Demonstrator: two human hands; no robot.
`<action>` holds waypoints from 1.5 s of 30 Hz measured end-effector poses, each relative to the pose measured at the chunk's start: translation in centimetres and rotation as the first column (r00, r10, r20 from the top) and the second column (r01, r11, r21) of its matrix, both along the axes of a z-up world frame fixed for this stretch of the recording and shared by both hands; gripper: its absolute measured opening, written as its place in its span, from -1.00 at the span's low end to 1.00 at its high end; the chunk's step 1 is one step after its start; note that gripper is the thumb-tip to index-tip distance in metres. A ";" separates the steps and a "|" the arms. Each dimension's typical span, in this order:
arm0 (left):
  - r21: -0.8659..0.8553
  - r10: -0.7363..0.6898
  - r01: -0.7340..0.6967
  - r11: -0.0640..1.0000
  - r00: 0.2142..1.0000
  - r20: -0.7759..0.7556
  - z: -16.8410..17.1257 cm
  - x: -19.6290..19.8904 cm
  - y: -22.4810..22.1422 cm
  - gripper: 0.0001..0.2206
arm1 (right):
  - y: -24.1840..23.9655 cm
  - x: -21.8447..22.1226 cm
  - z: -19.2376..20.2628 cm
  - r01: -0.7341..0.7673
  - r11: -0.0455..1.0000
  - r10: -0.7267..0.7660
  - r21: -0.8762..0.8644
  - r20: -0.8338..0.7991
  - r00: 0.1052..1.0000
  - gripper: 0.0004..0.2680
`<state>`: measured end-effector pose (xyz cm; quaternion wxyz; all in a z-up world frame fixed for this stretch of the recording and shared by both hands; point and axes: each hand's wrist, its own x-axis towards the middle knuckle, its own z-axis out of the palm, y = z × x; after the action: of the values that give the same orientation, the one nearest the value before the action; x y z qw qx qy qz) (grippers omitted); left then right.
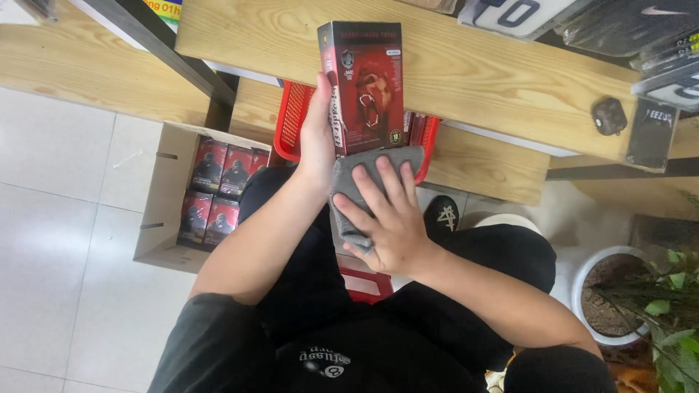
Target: Cleaning and inspecting screen protector inventory by wiping boxes and checking contents.
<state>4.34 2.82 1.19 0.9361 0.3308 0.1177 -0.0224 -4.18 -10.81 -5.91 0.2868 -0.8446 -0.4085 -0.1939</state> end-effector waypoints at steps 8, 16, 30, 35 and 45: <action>0.143 -0.131 0.119 0.983 0.988 0.081 -0.3 -2.4 -3.4 -0.58 | -2.5 3.1 0.6 -0.002 0.994 0.020 0.107 -0.171 0.985 -0.53; 0.497 -0.550 0.383 0.779 0.798 0.246 -3.6 -4.8 -4.9 -0.38 | -6.0 6.4 3.1 0.187 0.953 -0.135 0.237 -0.221 0.966 -0.58; -0.208 -0.298 0.324 0.923 0.943 0.149 -3.2 -1.1 -1.2 -0.54 | -1.1 1.0 0.1 0.068 0.998 -0.067 0.005 -0.145 0.987 -0.57; -0.185 -0.136 0.158 0.970 0.982 0.128 -3.3 0.4 0.6 -0.51 | -0.7 -0.6 0.5 -0.006 0.994 -0.009 -0.110 -0.138 0.990 -0.57; 0.629 -0.436 0.209 0.748 0.871 0.228 -1.7 -3.1 -3.3 -0.39 | -3.6 4.5 -0.1 0.080 0.969 -0.039 0.232 -0.179 0.983 -0.48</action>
<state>1.20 -0.45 -0.54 0.7740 0.6163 -0.1153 -0.0882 0.31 -14.39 -5.96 0.4146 -0.8296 -0.3302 -0.1760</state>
